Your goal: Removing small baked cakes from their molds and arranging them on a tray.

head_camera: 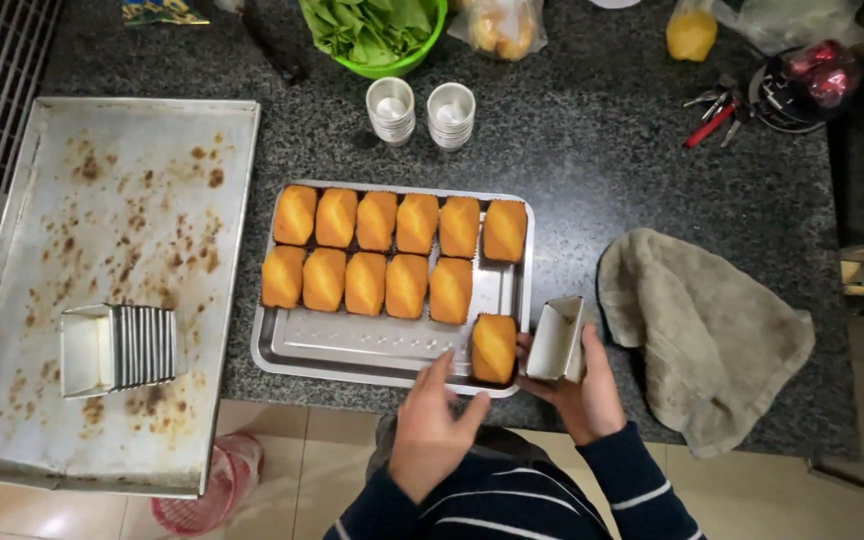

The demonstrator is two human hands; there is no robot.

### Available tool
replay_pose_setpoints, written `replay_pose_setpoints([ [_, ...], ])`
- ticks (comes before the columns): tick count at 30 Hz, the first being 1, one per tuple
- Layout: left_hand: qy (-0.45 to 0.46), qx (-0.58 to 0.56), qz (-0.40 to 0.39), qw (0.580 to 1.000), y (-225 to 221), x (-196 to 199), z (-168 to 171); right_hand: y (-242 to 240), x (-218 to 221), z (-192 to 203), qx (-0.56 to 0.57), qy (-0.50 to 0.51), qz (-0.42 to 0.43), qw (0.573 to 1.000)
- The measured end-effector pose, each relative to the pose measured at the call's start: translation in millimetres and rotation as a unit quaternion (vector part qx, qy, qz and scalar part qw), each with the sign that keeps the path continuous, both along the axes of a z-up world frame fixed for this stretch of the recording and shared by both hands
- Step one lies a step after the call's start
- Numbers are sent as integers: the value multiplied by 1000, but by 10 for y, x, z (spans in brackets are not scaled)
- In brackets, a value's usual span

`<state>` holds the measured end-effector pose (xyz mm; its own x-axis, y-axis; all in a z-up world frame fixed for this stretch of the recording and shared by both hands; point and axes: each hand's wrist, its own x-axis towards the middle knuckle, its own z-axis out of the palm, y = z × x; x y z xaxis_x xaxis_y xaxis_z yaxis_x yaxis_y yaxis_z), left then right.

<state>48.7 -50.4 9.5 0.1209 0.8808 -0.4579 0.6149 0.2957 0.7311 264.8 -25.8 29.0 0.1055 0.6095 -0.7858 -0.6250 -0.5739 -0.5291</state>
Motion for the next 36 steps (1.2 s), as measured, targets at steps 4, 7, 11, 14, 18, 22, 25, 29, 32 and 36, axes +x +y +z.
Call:
replay_pose_setpoints([
  [4,-312,-212,205,903,-180,86,-752,-3,-79,55,-17,-2,-9,1000],
  [7,-367,-259,270,852,-36,218,-486,33,-61,-34,-8,-3,-20,1000],
  [11,-354,-253,255,863,254,266,18,219,-79,82,31,-3,-28,999],
  [14,-361,-238,235,870,362,350,-162,342,-31,-42,55,-12,-17,998],
  [18,-393,-222,258,854,397,407,-415,453,7,-155,58,-3,-11,998],
  [22,-395,-223,240,859,424,379,-340,440,10,-184,76,-8,-5,997],
  [25,-381,-235,229,865,438,397,-272,440,6,-185,64,-10,-19,998],
  [29,-377,-230,216,871,436,409,-334,437,36,-273,67,-7,-19,998],
  [32,-380,-235,200,872,412,345,-213,396,25,-321,78,-28,-34,996],
  [36,-371,-132,145,908,248,237,-420,314,35,-646,164,-126,-104,973],
])
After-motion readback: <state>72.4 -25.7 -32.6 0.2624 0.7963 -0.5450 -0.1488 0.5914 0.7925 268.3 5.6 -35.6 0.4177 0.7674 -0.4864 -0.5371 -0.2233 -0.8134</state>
